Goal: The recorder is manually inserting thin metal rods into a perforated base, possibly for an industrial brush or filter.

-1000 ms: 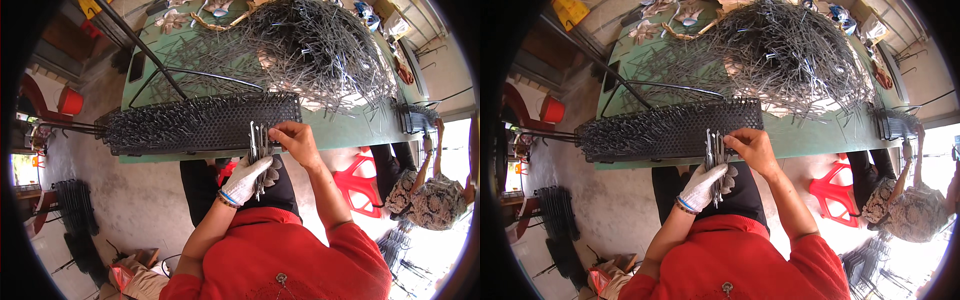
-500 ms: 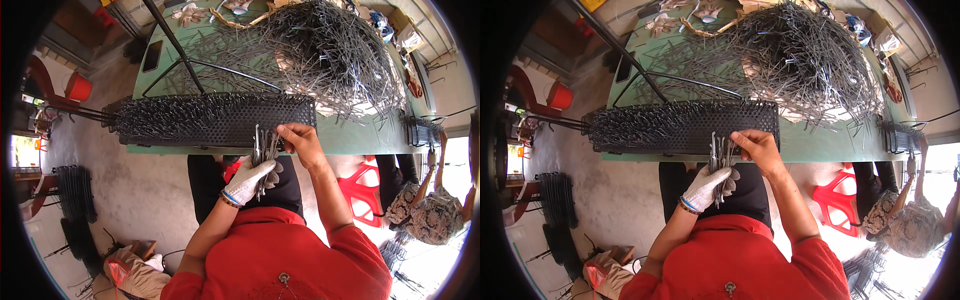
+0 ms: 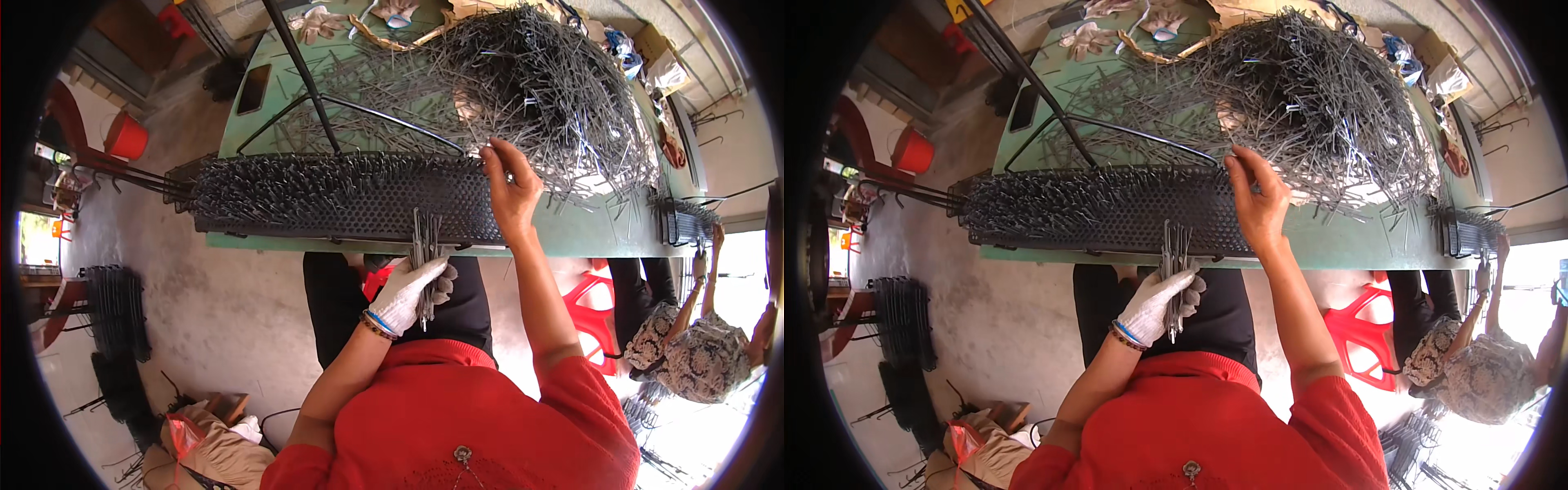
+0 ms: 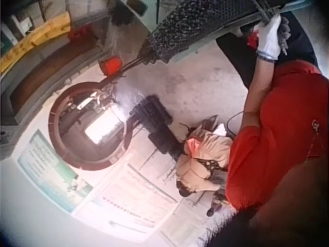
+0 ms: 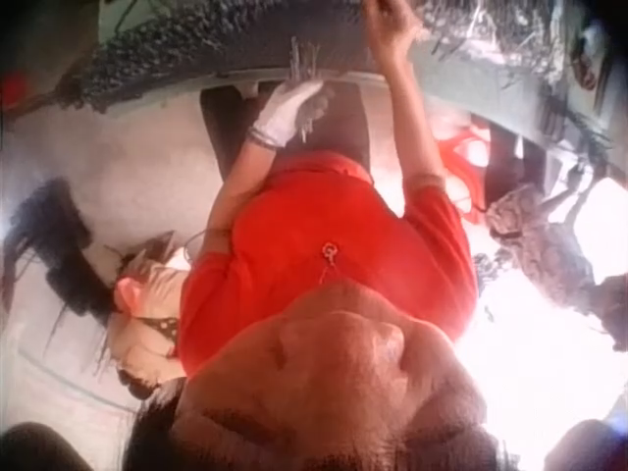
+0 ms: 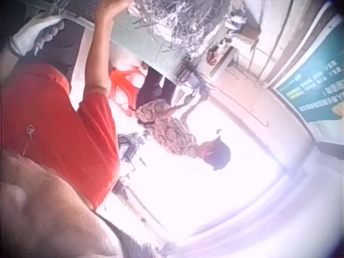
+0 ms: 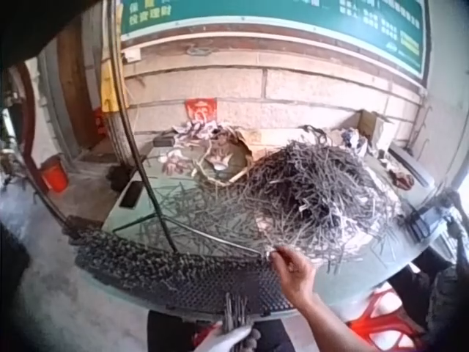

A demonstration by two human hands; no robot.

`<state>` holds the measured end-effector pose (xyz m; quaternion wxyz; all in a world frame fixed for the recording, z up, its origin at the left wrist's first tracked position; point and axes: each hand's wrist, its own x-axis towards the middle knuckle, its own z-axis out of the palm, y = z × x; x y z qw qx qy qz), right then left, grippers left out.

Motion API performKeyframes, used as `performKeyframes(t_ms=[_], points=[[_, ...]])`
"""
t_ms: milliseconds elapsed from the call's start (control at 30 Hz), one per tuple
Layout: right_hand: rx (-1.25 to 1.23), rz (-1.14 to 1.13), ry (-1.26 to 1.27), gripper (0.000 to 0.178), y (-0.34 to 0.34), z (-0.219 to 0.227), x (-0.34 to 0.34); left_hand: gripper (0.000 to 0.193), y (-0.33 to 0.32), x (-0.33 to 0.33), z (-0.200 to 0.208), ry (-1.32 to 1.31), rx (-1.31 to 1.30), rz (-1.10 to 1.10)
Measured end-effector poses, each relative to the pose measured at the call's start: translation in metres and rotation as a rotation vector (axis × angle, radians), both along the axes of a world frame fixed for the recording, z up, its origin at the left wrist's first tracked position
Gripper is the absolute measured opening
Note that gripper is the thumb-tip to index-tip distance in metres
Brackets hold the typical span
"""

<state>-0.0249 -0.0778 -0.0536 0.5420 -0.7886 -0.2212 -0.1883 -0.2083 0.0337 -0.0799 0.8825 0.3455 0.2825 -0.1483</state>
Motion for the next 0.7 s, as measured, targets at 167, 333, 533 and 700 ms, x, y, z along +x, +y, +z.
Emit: performKeyframes(t_ms=[167,333,533,700], points=[[-0.019,0.006,-0.057,0.017,0.008,-0.011,0.005,0.023,0.002,-0.003,0.002,-0.051,-0.049,0.0],[-0.265,0.034,-0.346,0.02,0.007,-0.015,0.004,0.024,0.004,-0.005,0.001,-0.051,-0.045,-0.005],[-0.403,0.089,-0.476,0.019,0.009,-0.007,0.001,0.022,0.005,-0.006,0.003,-0.061,-0.014,-0.029],[-0.215,0.112,-0.2,0.014,0.002,0.0,-0.018,0.023,0.006,-0.003,0.008,-0.069,-0.014,-0.026]])
